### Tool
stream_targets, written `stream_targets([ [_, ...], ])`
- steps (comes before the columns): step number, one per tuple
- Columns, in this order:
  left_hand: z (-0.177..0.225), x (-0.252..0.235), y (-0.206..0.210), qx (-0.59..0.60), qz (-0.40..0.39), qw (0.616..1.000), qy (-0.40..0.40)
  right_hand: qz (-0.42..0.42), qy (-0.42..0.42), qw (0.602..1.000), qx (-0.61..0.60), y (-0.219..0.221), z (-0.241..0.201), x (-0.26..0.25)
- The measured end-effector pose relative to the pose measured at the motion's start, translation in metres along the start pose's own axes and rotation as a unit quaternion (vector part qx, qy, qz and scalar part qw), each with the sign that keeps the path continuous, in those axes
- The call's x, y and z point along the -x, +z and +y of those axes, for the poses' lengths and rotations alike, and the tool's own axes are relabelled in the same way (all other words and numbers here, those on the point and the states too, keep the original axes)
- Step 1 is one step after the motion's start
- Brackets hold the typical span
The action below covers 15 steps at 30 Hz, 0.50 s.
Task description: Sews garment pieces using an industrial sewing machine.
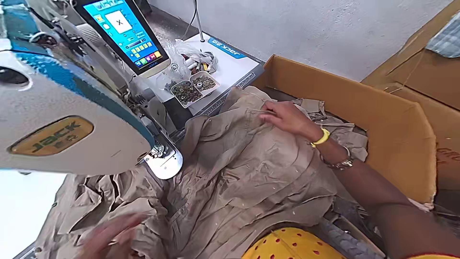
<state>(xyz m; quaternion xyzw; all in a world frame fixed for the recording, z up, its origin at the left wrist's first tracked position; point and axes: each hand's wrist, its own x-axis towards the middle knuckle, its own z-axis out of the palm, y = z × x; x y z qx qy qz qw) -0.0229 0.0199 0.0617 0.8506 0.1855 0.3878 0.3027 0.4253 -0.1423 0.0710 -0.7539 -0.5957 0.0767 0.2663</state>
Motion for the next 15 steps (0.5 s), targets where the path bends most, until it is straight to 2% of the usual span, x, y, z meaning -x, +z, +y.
stream_targets([
  [2,0.025,-0.035,0.045,0.010,-0.109,0.994,0.012,-0.092,-0.145,0.983,-0.062,-0.009,-0.059,0.010],
  [4,0.036,-0.051,0.080,-0.057,-0.198,0.978,0.024,-0.188,-0.270,0.939,-0.102,-0.006,-0.119,0.021],
  [6,0.034,-0.047,0.095,-0.133,-0.213,0.968,0.020,-0.267,-0.357,0.886,-0.126,-0.002,-0.157,0.026],
  [7,0.028,-0.036,0.092,-0.169,-0.176,0.970,0.007,-0.304,-0.384,0.860,-0.143,0.002,-0.167,0.024],
  [9,0.013,-0.008,0.060,-0.198,-0.012,0.977,-0.072,-0.391,-0.409,0.797,-0.210,0.019,-0.173,0.016],
  [11,-0.008,0.022,0.020,-0.086,0.175,0.965,-0.176,-0.476,-0.401,0.725,-0.295,0.060,-0.177,0.013],
  [12,-0.019,0.036,0.006,-0.022,0.247,0.944,-0.219,-0.503,-0.393,0.698,-0.324,0.087,-0.183,0.015],
  [13,-0.031,0.052,-0.003,0.002,0.291,0.919,-0.266,-0.519,-0.382,0.682,-0.346,0.115,-0.190,0.019],
  [15,-0.046,0.086,-0.012,-0.094,0.248,0.908,-0.325,-0.547,-0.350,0.673,-0.354,0.159,-0.206,0.029],
])
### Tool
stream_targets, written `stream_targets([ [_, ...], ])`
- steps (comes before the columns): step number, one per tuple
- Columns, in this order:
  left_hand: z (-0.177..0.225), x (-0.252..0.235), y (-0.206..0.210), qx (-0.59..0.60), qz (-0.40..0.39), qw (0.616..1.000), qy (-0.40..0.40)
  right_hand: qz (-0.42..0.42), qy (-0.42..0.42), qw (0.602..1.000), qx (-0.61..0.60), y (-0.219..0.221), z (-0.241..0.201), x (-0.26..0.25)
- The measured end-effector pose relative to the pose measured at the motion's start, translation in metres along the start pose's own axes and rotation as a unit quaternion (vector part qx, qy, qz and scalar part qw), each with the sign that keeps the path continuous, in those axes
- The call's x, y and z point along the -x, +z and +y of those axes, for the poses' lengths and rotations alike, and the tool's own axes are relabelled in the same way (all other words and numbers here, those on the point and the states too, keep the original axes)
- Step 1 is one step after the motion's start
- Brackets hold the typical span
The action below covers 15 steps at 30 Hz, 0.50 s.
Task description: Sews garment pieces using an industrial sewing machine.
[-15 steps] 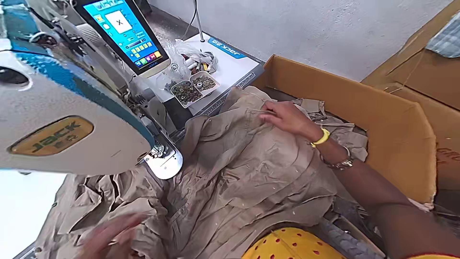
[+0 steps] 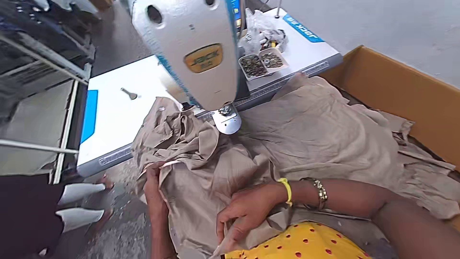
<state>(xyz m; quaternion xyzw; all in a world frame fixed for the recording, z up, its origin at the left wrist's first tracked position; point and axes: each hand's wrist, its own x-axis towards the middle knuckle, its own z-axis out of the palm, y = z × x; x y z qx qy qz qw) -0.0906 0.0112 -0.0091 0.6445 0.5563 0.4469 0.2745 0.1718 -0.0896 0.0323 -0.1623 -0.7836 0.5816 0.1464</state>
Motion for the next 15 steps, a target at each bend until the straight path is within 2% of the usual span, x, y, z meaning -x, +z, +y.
stream_targets([
  [3,-0.014,0.010,-0.027,-0.128,-0.055,0.989,0.046,0.027,0.008,0.997,0.078,0.003,-0.008,-0.024],
  [5,-0.014,0.014,-0.044,-0.135,-0.033,0.988,0.072,0.112,-0.009,0.983,0.148,-0.013,-0.030,-0.028],
  [7,-0.010,0.016,-0.056,-0.100,-0.006,0.991,0.084,0.212,-0.020,0.948,0.238,-0.034,-0.045,-0.037],
  [9,-0.002,0.018,-0.059,-0.066,0.009,0.994,0.092,0.261,0.005,0.894,0.364,-0.053,-0.047,-0.055],
  [11,0.007,0.019,-0.057,-0.038,0.018,0.995,0.095,0.242,0.064,0.861,0.443,-0.067,-0.040,-0.079],
  [13,0.015,0.020,-0.054,0.034,0.012,0.996,0.083,0.180,0.103,0.865,0.456,-0.079,-0.030,-0.101],
  [15,0.022,0.021,-0.044,0.179,-0.020,0.983,0.041,0.145,0.079,0.879,0.447,-0.084,-0.026,-0.117],
])
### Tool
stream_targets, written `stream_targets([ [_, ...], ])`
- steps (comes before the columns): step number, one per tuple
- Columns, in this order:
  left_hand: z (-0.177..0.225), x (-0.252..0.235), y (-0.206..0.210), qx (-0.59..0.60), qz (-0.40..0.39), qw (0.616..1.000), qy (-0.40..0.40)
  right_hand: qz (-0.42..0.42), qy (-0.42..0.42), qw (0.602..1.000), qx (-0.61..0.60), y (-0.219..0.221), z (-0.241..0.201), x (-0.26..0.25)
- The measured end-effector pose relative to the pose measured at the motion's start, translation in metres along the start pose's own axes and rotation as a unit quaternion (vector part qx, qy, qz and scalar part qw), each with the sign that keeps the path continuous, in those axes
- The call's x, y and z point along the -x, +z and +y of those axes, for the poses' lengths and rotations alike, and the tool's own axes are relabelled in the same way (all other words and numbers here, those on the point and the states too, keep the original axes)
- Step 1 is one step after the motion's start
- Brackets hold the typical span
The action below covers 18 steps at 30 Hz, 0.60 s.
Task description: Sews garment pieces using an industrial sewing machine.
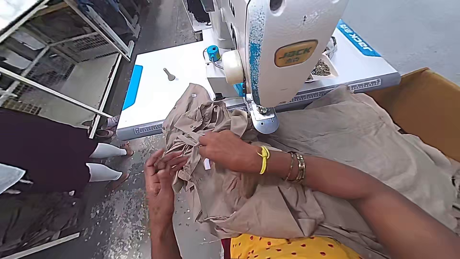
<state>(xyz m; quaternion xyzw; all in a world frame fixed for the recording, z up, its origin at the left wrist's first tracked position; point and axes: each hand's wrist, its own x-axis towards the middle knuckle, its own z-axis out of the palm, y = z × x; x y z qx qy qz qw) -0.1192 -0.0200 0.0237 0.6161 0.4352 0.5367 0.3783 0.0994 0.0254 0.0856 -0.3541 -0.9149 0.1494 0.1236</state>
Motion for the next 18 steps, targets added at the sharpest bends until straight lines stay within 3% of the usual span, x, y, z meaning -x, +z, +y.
stream_targets([
  [4,0.004,0.023,0.056,0.203,-0.010,0.978,-0.052,0.229,-0.137,0.964,-0.017,-0.021,-0.039,-0.004],
  [7,0.042,0.020,0.083,0.311,-0.019,0.950,-0.023,0.355,-0.162,0.919,-0.054,-0.055,-0.047,0.025],
  [8,0.055,0.005,0.079,0.266,-0.059,0.962,0.018,0.383,-0.150,0.909,-0.068,-0.063,-0.039,0.042],
  [10,0.069,-0.037,0.064,0.065,-0.156,0.972,0.162,0.418,-0.094,0.898,-0.101,-0.060,-0.016,0.078],
  [13,0.057,-0.059,0.081,-0.177,-0.208,0.931,0.244,0.394,0.047,0.901,-0.173,-0.008,0.020,0.123],
  [15,0.015,-0.047,0.119,-0.272,-0.250,0.909,0.193,0.333,0.193,0.906,-0.175,0.037,0.048,0.151],
  [17,-0.023,-0.027,0.160,-0.361,-0.332,0.871,-0.014,0.186,0.351,0.887,-0.235,0.069,0.078,0.172],
  [18,-0.030,-0.022,0.177,-0.383,-0.348,0.844,-0.141,0.144,0.377,0.877,-0.259,0.079,0.090,0.178],
])
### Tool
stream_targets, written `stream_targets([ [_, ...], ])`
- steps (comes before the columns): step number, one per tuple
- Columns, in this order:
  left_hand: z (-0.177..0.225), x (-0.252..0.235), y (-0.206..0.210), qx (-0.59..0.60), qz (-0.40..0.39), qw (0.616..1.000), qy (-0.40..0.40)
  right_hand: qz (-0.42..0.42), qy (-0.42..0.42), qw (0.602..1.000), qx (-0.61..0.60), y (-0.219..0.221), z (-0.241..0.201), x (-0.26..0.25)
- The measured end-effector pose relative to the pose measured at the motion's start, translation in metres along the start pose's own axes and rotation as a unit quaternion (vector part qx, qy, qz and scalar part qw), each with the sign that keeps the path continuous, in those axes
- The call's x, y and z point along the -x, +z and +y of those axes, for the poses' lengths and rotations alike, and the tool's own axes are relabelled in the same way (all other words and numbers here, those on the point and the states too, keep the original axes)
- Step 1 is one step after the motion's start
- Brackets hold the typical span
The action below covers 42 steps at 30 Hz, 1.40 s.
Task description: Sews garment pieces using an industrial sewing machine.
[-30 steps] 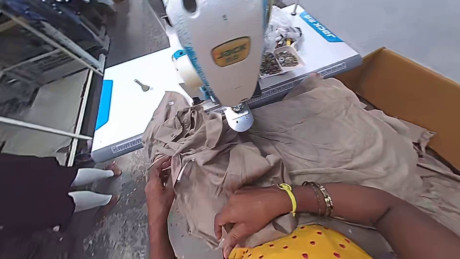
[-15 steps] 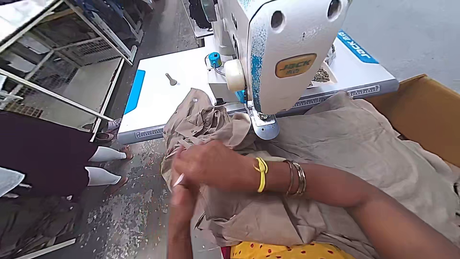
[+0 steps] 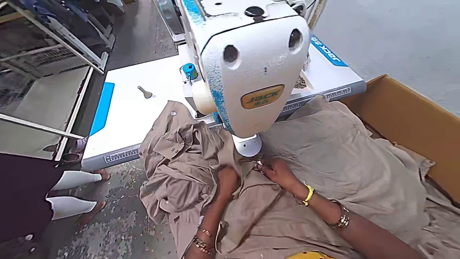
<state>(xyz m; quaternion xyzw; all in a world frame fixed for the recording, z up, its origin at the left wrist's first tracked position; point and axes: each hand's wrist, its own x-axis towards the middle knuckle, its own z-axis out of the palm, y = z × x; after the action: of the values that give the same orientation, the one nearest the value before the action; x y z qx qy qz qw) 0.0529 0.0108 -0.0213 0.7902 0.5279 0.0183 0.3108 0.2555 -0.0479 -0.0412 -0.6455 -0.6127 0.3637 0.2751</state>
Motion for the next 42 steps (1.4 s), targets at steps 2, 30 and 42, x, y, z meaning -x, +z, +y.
stream_targets([
  [2,-0.006,-0.001,0.006,0.035,0.049,0.998,0.035,-0.025,-0.034,0.999,0.010,-0.012,0.002,-0.004],
  [30,0.029,-0.006,-0.106,0.246,0.020,0.964,0.100,0.119,-0.085,0.971,-0.188,-0.095,-0.051,-0.038],
  [42,0.031,-0.012,-0.092,0.307,0.049,0.947,0.082,0.053,-0.103,0.988,-0.103,-0.070,-0.090,-0.075],
])
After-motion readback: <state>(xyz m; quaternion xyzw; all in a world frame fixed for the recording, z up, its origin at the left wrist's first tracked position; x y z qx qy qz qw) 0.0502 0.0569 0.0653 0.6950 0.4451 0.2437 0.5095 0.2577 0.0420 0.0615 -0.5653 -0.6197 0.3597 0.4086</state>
